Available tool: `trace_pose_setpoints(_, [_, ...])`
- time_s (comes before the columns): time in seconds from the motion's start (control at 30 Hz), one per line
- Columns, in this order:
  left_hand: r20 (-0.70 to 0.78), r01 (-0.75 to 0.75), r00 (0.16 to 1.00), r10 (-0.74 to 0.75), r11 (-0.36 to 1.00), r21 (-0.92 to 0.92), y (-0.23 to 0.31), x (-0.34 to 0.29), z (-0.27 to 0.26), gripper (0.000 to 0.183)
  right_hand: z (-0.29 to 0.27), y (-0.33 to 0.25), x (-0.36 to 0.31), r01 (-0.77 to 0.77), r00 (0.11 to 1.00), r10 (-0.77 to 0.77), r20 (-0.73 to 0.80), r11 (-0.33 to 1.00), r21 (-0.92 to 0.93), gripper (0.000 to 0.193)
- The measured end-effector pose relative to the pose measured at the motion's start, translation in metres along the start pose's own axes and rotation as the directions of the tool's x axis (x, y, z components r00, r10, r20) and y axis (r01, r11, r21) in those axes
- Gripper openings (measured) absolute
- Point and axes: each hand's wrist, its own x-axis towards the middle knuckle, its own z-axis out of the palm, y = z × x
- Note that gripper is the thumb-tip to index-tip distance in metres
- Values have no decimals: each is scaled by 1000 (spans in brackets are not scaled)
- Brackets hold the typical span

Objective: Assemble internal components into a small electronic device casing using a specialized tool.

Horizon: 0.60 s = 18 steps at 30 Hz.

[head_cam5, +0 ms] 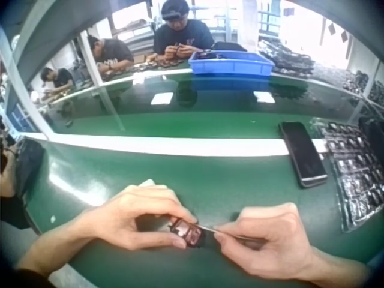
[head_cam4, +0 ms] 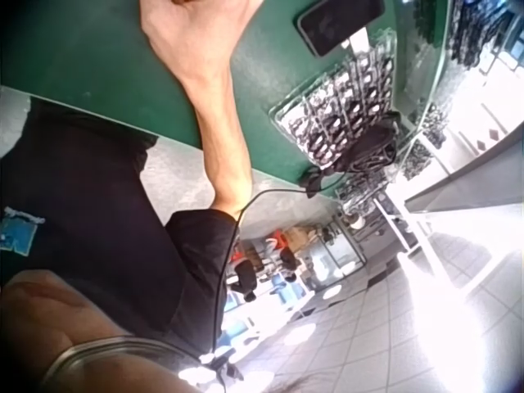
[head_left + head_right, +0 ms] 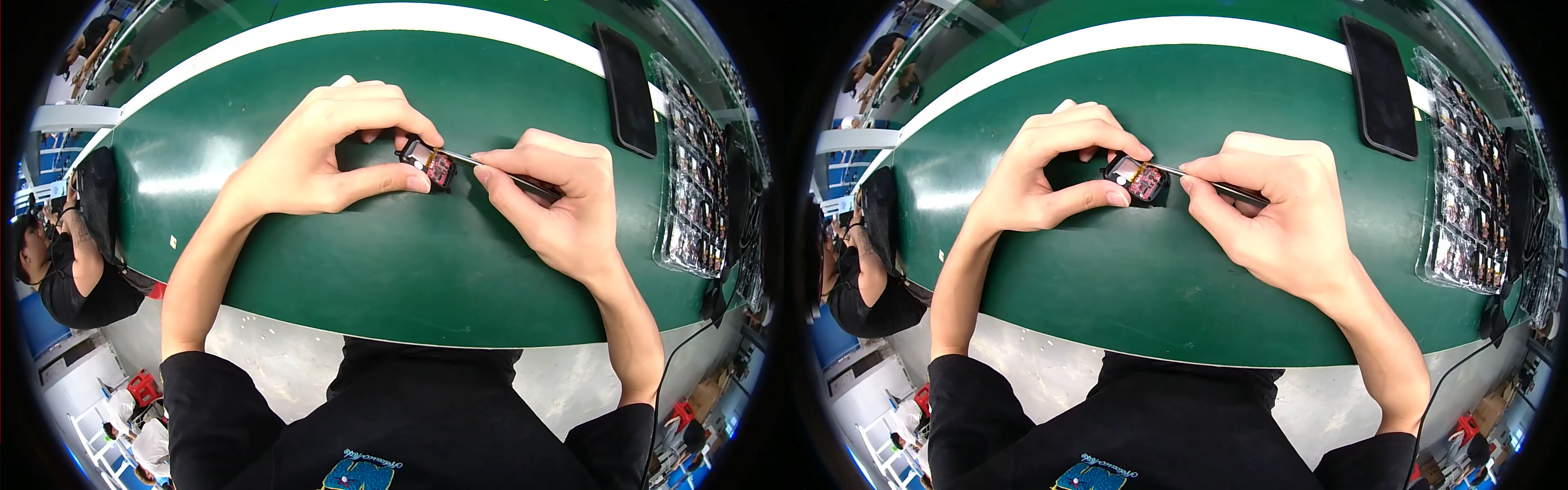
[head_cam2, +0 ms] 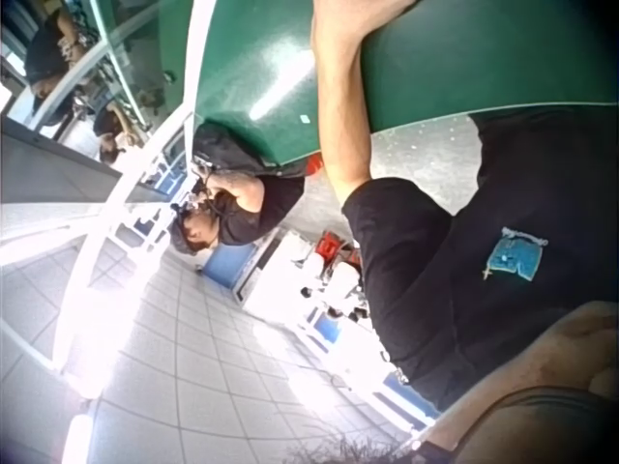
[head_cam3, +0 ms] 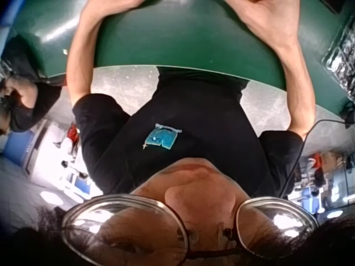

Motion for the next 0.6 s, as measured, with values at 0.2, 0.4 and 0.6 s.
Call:
trace_pose_setpoints(0.2, [3, 18, 1000, -18, 1000, -6, 1, 1, 1, 40, 1, -3, -1, 14, 1000, -14, -15, 1000, -24, 11])
trace_pose_setpoints(0.4, [-6, 12, 1000, -12, 1000, -5, 1, 0, 0, 39, 1, -1, -1, 16, 1000, -17, -20, 1000, -15, 11])
trace_pose_setpoints(0.6, [-14, 8, 1000, -8, 1000, 8, 2, 1, 2, 40, 2, 3, -3, 67, 998, -67, 2, 997, -25, 18])
